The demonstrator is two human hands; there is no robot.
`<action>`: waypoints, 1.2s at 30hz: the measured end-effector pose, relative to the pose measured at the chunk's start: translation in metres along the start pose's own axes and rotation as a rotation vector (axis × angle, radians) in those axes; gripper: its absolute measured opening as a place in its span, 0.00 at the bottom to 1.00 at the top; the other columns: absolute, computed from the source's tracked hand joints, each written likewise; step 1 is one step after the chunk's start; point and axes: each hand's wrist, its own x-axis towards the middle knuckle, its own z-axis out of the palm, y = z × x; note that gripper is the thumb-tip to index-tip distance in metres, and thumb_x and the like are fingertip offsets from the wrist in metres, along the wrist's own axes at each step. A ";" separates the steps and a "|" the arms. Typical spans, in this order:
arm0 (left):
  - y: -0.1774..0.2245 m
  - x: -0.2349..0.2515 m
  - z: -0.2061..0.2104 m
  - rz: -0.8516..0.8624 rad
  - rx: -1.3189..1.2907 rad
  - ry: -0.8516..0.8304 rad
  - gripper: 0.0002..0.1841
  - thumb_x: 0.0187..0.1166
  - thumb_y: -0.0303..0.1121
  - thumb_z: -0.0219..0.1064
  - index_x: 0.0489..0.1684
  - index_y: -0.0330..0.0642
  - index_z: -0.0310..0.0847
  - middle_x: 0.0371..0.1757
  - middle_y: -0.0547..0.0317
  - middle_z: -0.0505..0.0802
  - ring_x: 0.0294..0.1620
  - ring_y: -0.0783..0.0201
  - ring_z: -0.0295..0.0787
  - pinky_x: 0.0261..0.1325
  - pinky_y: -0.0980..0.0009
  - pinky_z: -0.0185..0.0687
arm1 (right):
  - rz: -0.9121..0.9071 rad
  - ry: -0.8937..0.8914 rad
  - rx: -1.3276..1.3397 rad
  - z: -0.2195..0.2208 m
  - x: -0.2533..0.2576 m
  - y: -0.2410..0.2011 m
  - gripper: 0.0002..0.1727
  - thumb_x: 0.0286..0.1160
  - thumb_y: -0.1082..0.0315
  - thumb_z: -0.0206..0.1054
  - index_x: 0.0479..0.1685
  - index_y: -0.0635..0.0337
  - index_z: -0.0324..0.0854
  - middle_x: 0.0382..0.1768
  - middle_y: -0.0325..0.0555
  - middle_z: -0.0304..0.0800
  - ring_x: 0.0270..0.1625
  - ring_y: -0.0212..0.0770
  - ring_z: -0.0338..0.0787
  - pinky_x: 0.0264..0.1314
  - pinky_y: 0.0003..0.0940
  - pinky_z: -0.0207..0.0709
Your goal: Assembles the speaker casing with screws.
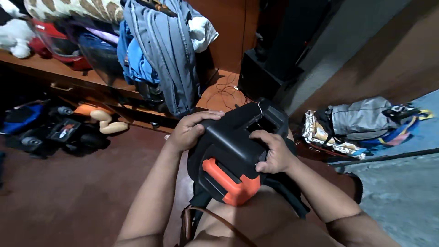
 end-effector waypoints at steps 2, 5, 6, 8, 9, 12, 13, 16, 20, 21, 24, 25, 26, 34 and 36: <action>-0.001 0.003 0.000 -0.002 0.017 0.010 0.36 0.90 0.63 0.46 0.63 0.39 0.87 0.71 0.51 0.90 0.78 0.53 0.82 0.84 0.52 0.74 | 0.005 0.017 0.001 0.000 0.002 0.002 0.57 0.57 0.09 0.51 0.56 0.57 0.86 0.39 0.45 0.95 0.44 0.34 0.94 0.45 0.42 0.90; 0.000 0.005 0.004 0.003 0.012 -0.011 0.36 0.91 0.62 0.45 0.64 0.36 0.86 0.71 0.49 0.90 0.77 0.53 0.82 0.84 0.52 0.75 | -0.001 0.024 0.021 -0.002 -0.004 0.002 0.56 0.58 0.11 0.52 0.57 0.58 0.86 0.39 0.45 0.94 0.45 0.34 0.94 0.46 0.41 0.90; 0.001 0.005 0.005 0.010 0.011 -0.016 0.36 0.91 0.61 0.45 0.64 0.35 0.85 0.71 0.49 0.90 0.78 0.53 0.82 0.85 0.52 0.74 | -0.010 0.028 0.031 -0.002 -0.006 0.003 0.55 0.59 0.11 0.54 0.57 0.58 0.86 0.40 0.45 0.95 0.45 0.34 0.94 0.47 0.41 0.90; 0.001 0.004 0.005 0.016 0.022 -0.007 0.36 0.92 0.59 0.44 0.65 0.34 0.85 0.70 0.48 0.90 0.78 0.53 0.82 0.85 0.51 0.73 | -0.029 0.030 0.044 -0.003 -0.006 0.005 0.54 0.60 0.12 0.55 0.57 0.58 0.86 0.41 0.46 0.95 0.46 0.34 0.94 0.48 0.40 0.90; 0.003 0.004 0.006 0.011 0.030 -0.001 0.36 0.93 0.59 0.43 0.65 0.33 0.84 0.71 0.48 0.90 0.78 0.53 0.82 0.85 0.52 0.73 | -0.034 0.028 0.043 -0.003 -0.005 0.005 0.54 0.60 0.12 0.54 0.58 0.58 0.85 0.41 0.46 0.95 0.46 0.34 0.94 0.48 0.40 0.90; 0.016 0.003 0.012 -0.028 0.062 0.012 0.35 0.92 0.59 0.47 0.69 0.33 0.81 0.73 0.50 0.88 0.77 0.57 0.82 0.84 0.55 0.75 | -0.033 0.033 0.062 -0.008 -0.006 0.007 0.54 0.60 0.11 0.52 0.59 0.55 0.83 0.42 0.44 0.94 0.47 0.33 0.93 0.49 0.39 0.90; 0.024 0.002 0.017 -0.046 0.093 0.020 0.35 0.89 0.60 0.52 0.72 0.34 0.78 0.73 0.52 0.87 0.75 0.61 0.83 0.81 0.59 0.79 | -0.027 0.035 0.097 -0.010 -0.007 0.008 0.53 0.60 0.12 0.53 0.60 0.54 0.83 0.42 0.43 0.94 0.47 0.32 0.93 0.50 0.37 0.90; 0.040 0.002 0.027 -0.088 0.193 0.020 0.39 0.81 0.57 0.65 0.82 0.34 0.69 0.76 0.54 0.84 0.73 0.68 0.83 0.77 0.66 0.82 | -0.011 0.043 0.209 -0.018 -0.006 0.013 0.52 0.59 0.12 0.56 0.63 0.52 0.80 0.40 0.35 0.90 0.42 0.26 0.90 0.45 0.28 0.88; 0.053 0.007 0.036 -0.122 0.331 0.079 0.37 0.80 0.53 0.67 0.84 0.37 0.69 0.75 0.55 0.85 0.74 0.69 0.82 0.78 0.66 0.80 | -0.002 0.061 0.284 -0.027 -0.003 0.017 0.48 0.60 0.13 0.57 0.62 0.47 0.81 0.38 0.28 0.87 0.39 0.20 0.85 0.41 0.21 0.83; 0.054 0.008 0.038 -0.124 0.364 0.083 0.39 0.78 0.55 0.68 0.84 0.39 0.69 0.75 0.56 0.86 0.73 0.69 0.83 0.78 0.64 0.80 | 0.001 0.069 0.281 -0.029 -0.004 0.017 0.48 0.59 0.13 0.57 0.61 0.46 0.82 0.38 0.27 0.87 0.39 0.20 0.86 0.41 0.20 0.83; 0.060 0.010 0.045 -0.113 0.462 0.087 0.46 0.68 0.60 0.75 0.85 0.42 0.68 0.73 0.59 0.88 0.70 0.69 0.84 0.73 0.60 0.82 | 0.016 0.108 0.258 -0.033 -0.009 0.018 0.47 0.56 0.12 0.57 0.57 0.44 0.83 0.39 0.27 0.87 0.41 0.21 0.86 0.44 0.22 0.82; 0.063 0.009 0.047 -0.127 0.497 0.085 0.48 0.66 0.61 0.75 0.86 0.43 0.67 0.73 0.59 0.87 0.71 0.68 0.84 0.73 0.57 0.81 | 0.018 0.111 0.257 -0.035 -0.010 0.018 0.46 0.56 0.12 0.57 0.57 0.42 0.83 0.41 0.25 0.87 0.43 0.20 0.86 0.47 0.21 0.82; 0.066 0.009 0.049 -0.150 0.523 0.072 0.50 0.65 0.61 0.75 0.88 0.43 0.64 0.75 0.58 0.85 0.73 0.65 0.81 0.75 0.52 0.76 | 0.018 0.115 0.260 -0.037 -0.011 0.018 0.46 0.57 0.12 0.57 0.58 0.40 0.83 0.42 0.22 0.87 0.45 0.19 0.85 0.48 0.20 0.81; 0.076 -0.003 0.046 -0.251 0.382 0.009 0.56 0.61 0.64 0.76 0.93 0.50 0.55 0.81 0.61 0.80 0.78 0.64 0.75 0.77 0.60 0.78 | 0.063 0.130 0.433 -0.075 -0.007 0.021 0.35 0.66 0.24 0.65 0.58 0.41 0.86 0.46 0.18 0.89 0.47 0.16 0.86 0.49 0.15 0.81; 0.070 -0.008 0.039 -0.198 0.230 -0.006 0.56 0.63 0.67 0.75 0.92 0.47 0.57 0.78 0.59 0.81 0.75 0.65 0.79 0.73 0.64 0.83 | 0.054 0.195 0.435 -0.083 0.002 0.018 0.23 0.78 0.42 0.67 0.50 0.53 0.85 0.40 0.26 0.89 0.43 0.18 0.86 0.48 0.16 0.81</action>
